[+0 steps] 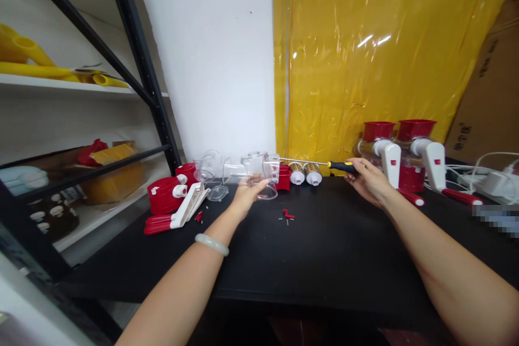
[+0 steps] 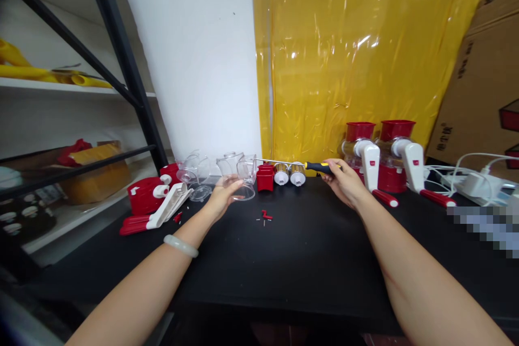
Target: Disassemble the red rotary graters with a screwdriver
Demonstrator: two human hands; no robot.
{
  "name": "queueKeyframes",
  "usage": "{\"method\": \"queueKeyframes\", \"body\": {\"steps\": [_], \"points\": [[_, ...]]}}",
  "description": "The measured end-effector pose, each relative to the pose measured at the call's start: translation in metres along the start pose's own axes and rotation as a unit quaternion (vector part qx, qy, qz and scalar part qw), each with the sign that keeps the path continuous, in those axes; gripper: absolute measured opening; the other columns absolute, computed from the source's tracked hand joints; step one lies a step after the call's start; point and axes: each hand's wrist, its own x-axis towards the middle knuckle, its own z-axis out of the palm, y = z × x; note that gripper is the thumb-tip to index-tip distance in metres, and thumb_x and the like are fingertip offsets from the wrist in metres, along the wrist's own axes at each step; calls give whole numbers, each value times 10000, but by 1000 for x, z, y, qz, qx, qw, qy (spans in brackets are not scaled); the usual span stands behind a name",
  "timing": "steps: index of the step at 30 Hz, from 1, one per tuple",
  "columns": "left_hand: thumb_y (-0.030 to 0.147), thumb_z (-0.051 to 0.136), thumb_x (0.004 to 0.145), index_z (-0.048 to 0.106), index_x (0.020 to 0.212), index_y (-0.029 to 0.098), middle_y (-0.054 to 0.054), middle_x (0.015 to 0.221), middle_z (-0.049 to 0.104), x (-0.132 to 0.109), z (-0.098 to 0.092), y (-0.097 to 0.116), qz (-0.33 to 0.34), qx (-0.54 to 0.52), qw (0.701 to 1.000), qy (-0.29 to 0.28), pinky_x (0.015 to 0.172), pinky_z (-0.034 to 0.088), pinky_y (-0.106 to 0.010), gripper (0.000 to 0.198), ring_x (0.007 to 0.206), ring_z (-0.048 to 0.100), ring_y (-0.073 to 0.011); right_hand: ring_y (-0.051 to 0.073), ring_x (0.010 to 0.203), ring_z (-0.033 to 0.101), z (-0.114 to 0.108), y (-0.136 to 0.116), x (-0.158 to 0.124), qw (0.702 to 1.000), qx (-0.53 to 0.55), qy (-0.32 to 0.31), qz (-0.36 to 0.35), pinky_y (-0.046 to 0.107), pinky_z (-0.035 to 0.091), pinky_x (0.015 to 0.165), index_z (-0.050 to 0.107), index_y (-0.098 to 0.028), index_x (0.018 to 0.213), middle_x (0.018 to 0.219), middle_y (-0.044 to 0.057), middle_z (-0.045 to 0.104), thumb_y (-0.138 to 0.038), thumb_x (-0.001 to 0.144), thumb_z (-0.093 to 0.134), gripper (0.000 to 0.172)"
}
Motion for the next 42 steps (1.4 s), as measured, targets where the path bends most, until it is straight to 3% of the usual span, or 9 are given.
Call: {"method": "queueKeyframes", "body": {"steps": [5, 12, 19, 23, 27, 30, 36, 39, 42], "points": [[377, 893, 566, 665, 848, 153, -49, 809, 707, 2, -1, 0, -19, 18, 1000, -16, 523, 533, -228, 426, 768, 690, -191, 142, 757, 651, 2, -6, -3, 999, 17, -41, 32, 263, 550, 674, 672, -240, 932, 875, 17, 675, -246, 524, 881, 458], [302, 915, 518, 643, 943, 160, -46, 922, 699, 0, -1, -2, 15, 4, 1000, -16, 590, 578, -284, 524, 828, 684, -199, 138, 417, 511, 0, 5, 1, 989, -135, 57, 19, 244, 356, 373, 630, -185, 814, 564, 21, 557, -742, 774, 563, 562], [322, 903, 539, 622, 959, 152, -42, 933, 673, 0, -2, -4, 11, 14, 1000, -16, 586, 582, -281, 533, 845, 673, -189, 128, 647, 566, 9, -6, -3, 997, 64, 53, -11, 231, 445, 514, 641, -262, 881, 729, -19, 599, -207, 627, 745, 281], [323, 904, 529, 615, 948, 155, -42, 941, 671, -1, -1, -3, 7, 9, 1000, -13, 583, 584, -293, 537, 850, 672, -194, 199, 760, 625, 11, -17, -7, 991, 127, 24, 34, 336, 530, 599, 633, -253, 875, 790, 31, 643, -261, 636, 684, 244], [323, 905, 521, 611, 955, 156, -36, 932, 671, -1, 0, -2, 11, 19, 1000, -16, 582, 580, -293, 550, 840, 669, -190, 165, 476, 513, 5, -6, -2, 989, -81, 113, 48, 324, 476, 443, 609, -216, 741, 533, 18, 525, -613, 793, 573, 403], [324, 905, 517, 609, 957, 156, -39, 940, 675, -1, -1, -2, 10, 25, 999, -17, 582, 577, -291, 556, 846, 671, -193, 104, 378, 378, 2, 3, 1, 970, -198, 142, 18, 288, 457, 412, 588, -217, 686, 442, -49, 397, -547, 763, 674, 350], [322, 901, 534, 602, 975, 158, -42, 949, 674, -1, -1, -2, 19, 20, 999, -18, 582, 582, -283, 558, 849, 675, -189, 150, 677, 620, 7, -6, -4, 993, 104, 52, 4, 297, 555, 587, 590, -252, 826, 756, -24, 619, -179, 586, 666, 262], [300, 900, 538, 594, 989, 151, -53, 971, 676, -3, 0, -1, 18, 27, 999, -23, 570, 580, -269, 564, 835, 674, -179, 180, 683, 637, 5, -6, -4, 994, 98, 40, 17, 327, 552, 574, 590, -237, 814, 755, 9, 633, -305, 678, 645, 162], [276, 901, 532, 589, 984, 151, -56, 977, 678, -3, 1, 1, 19, 33, 999, -14, 567, 581, -264, 564, 827, 675, -176, 144, 439, 497, 1, 3, 0, 995, -46, 88, 24, 309, 482, 453, 574, -222, 731, 520, -12, 512, -555, 805, 575, 341]]}}
